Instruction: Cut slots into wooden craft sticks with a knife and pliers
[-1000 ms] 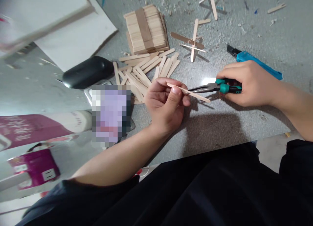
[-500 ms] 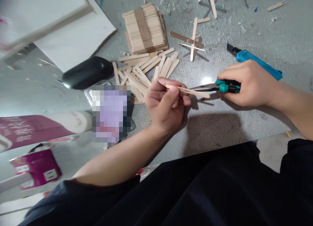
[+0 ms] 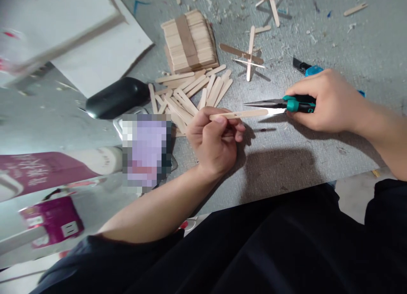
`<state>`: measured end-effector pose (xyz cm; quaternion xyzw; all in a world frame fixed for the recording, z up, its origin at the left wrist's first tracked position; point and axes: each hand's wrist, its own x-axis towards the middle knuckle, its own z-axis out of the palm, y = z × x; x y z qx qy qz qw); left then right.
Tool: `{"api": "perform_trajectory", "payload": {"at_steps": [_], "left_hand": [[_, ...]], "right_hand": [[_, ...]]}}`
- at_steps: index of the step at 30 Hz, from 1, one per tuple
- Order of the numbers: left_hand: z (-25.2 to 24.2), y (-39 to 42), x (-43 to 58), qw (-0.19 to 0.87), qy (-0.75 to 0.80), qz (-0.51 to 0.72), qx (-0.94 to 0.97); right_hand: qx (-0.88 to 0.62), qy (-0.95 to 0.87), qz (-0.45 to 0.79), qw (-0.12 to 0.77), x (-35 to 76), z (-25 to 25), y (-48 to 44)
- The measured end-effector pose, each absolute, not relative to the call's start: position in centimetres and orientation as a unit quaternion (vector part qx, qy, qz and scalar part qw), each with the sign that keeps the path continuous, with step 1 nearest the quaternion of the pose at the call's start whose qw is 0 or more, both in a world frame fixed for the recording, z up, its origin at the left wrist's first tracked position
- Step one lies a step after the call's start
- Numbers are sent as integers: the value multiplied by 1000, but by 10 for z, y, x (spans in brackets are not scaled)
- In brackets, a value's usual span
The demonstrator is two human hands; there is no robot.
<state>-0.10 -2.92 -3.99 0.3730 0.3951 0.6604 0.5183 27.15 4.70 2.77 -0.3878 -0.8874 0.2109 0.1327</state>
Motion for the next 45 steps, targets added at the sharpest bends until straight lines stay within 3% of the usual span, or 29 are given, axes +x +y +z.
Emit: {"api": "perform_trajectory", "payload": {"at_steps": [15,27,36,45], "left_hand": [[-34,-30,-3,540,400,632,386],[-34,-30,-3,546,393,633,382],[-37,-30,-1,533,408,644,366],[-37,-31,0,516,448,624,378]], "right_hand": [[-335,-884,290,146,265,29,46],[-350,-885,269,144,267,27,49],[-412,-889,130,152,270,13,46],[-437,-888,80,119,278,12,58]]}}
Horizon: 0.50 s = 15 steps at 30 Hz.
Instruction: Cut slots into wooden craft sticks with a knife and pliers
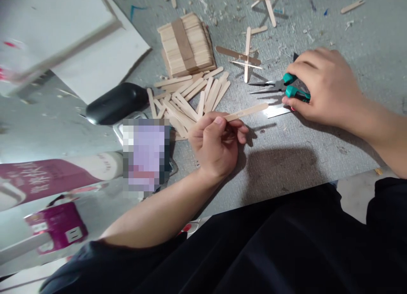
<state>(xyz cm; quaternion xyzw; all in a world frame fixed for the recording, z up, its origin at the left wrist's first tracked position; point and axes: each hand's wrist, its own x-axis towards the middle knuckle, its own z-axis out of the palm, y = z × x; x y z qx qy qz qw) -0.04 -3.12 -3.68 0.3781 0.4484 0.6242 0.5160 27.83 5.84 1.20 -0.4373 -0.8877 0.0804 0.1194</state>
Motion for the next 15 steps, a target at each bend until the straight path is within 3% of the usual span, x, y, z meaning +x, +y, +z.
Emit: {"api": "perform_trajectory", "payload": {"at_steps": [10,15], "left_hand": [[-33,-37,2,478,461,608,436],[-32,-44,-4,393,482,560,547]], "right_hand": [[-402,-901,83,138,280,-8,66],[-376,-897,21,230,272,2,54]]}}
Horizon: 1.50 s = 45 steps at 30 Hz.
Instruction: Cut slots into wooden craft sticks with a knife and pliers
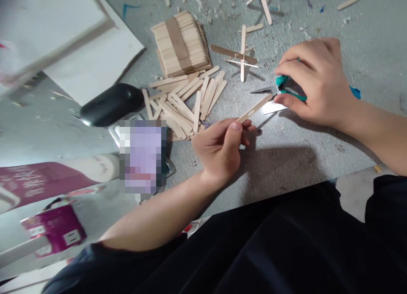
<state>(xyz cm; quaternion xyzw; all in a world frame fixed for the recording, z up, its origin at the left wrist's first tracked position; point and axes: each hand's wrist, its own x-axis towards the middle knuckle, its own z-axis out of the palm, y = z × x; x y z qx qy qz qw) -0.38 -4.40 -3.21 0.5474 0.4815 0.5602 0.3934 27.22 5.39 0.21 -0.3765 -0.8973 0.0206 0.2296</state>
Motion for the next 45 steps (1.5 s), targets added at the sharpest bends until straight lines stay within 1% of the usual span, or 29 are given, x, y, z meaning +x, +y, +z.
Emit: {"api": "perform_trajectory", "payload": {"at_steps": [2,4,7,12,15,21,26,27,29,31,34,38,42,45], "left_hand": [[-31,-47,-6,348,480,536,601],[-30,-48,-8,303,466,518,651],[-29,-49,-10,253,426,505,707],[-33,-49,-11,216,394,499,741],[-37,-50,-11,199,385,504,747],[-38,-49,-11,189,380,495,758],[-36,-50,-9,174,380,497,760],[-37,-51,-8,173,382,497,759],[-37,-51,-8,171,384,498,758],[-36,-50,-8,172,382,501,758],[-33,-49,-9,195,372,502,756],[-27,-48,-10,291,407,488,715],[-26,-48,-12,408,437,483,639],[-25,-45,-14,444,429,457,641]], "right_hand": [[-352,-894,-9,277,267,6,44],[-338,-894,-39,292,260,7,33],[-363,-899,-21,243,249,5,21],[-409,-895,77,162,240,8,16],[-421,-887,108,155,238,12,14],[-409,-886,93,197,238,8,11],[-293,-889,4,351,236,-4,16],[-283,-886,0,367,235,-5,17],[-296,-882,9,366,233,-7,16],[-323,-881,24,345,233,-7,14],[-350,-883,49,310,234,-7,14],[-360,-869,73,333,239,-4,20],[-381,-850,155,328,244,-2,27],[-370,-853,222,292,245,-2,29]]}}
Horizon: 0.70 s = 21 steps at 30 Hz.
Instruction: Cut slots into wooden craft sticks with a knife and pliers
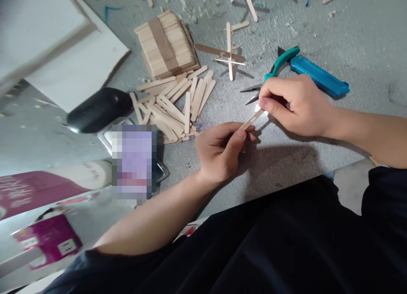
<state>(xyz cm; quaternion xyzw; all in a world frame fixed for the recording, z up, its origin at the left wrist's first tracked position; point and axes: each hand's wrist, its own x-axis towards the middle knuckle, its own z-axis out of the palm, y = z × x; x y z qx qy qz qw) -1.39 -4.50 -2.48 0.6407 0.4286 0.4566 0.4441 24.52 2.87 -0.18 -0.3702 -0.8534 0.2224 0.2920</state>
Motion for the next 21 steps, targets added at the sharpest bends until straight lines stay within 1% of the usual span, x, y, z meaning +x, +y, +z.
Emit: {"api": "perform_trajectory", "payload": {"at_steps": [3,6,8,11,13,16,21], "left_hand": [[-22,-42,-15,429,421,401,691],[-22,-41,-14,434,443,395,678],[-24,-42,-13,451,465,417,638],[-28,-44,-11,481,473,447,588],[-30,-45,-10,498,466,456,572],[-31,-45,-10,500,462,470,562],[-28,-45,-10,501,456,481,557]], "right_hand": [[-333,-869,223,290,246,1,30],[-332,-881,165,295,254,10,35],[-372,-889,110,245,264,17,42],[-365,-926,19,91,279,29,50],[-364,-931,-25,25,283,36,51],[-368,-929,-43,-7,278,44,47],[-369,-929,-10,-28,270,48,40]]}}
